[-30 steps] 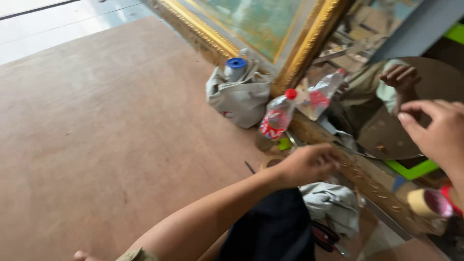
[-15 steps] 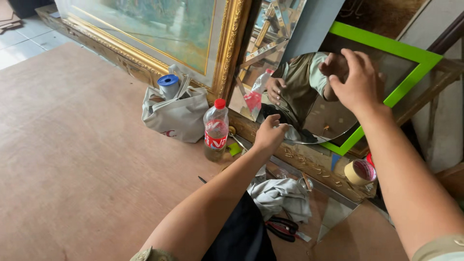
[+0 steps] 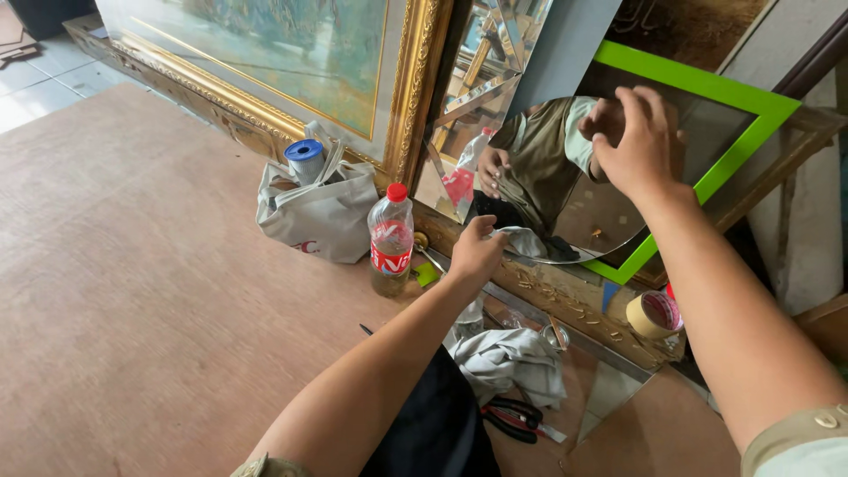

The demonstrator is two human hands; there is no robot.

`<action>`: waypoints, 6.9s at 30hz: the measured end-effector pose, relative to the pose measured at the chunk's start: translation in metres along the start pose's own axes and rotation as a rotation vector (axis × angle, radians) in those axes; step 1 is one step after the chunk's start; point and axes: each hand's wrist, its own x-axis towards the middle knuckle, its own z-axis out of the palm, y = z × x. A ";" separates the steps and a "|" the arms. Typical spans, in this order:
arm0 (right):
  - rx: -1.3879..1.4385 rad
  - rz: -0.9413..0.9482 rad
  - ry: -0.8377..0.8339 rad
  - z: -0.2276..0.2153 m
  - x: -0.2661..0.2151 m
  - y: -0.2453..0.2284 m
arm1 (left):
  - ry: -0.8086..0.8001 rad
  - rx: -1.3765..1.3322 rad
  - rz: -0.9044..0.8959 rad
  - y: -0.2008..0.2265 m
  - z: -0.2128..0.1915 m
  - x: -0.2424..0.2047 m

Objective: The person wipes a decorative mirror with a cloth, then pours liquid from a bottle onto the surface and spreads it with a brush. Finally, the person uses a compass-like tool to trace or mark the mirror's surface.

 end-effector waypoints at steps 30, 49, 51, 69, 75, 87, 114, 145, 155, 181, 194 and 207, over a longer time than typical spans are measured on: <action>0.442 -0.101 0.404 -0.103 -0.067 0.025 | -0.019 0.073 -0.056 -0.020 -0.023 -0.063; 1.880 1.060 -0.195 0.059 -0.168 -0.277 | 0.304 -1.170 0.331 -0.064 -0.246 -0.227; 1.261 0.672 -0.606 0.079 -0.178 -0.232 | 0.276 -1.243 0.323 -0.088 -0.249 -0.211; 0.477 0.345 -0.649 0.076 -0.288 -0.042 | 0.097 -1.214 0.125 -0.057 -0.134 -0.168; 1.192 0.567 -0.570 -0.042 -0.223 -0.080 | 0.136 -1.222 0.143 -0.048 -0.166 -0.194; 1.963 0.668 -1.357 0.000 -0.147 -0.257 | 0.595 -1.041 0.413 -0.040 -0.372 -0.392; 0.480 -0.147 -0.660 0.208 -0.234 -0.516 | 0.951 -1.066 -0.037 -0.260 -0.499 -0.283; 0.285 -0.355 -0.669 0.374 -0.287 -0.520 | 0.831 -1.318 0.109 -0.199 -0.481 -0.305; 0.979 -0.734 -0.687 0.133 -0.328 -0.707 | 0.864 -1.407 0.180 -0.229 -0.499 -0.294; 0.812 -0.804 -0.693 0.164 -0.334 -0.737 | 0.904 -1.138 0.253 -0.243 -0.521 -0.291; 0.593 -0.552 -0.749 0.290 -0.283 -0.774 | 1.098 -0.837 0.230 -0.270 -0.518 -0.285; 0.365 -0.315 -0.746 0.409 -0.270 -0.618 | 1.082 -0.967 0.159 -0.275 -0.528 -0.286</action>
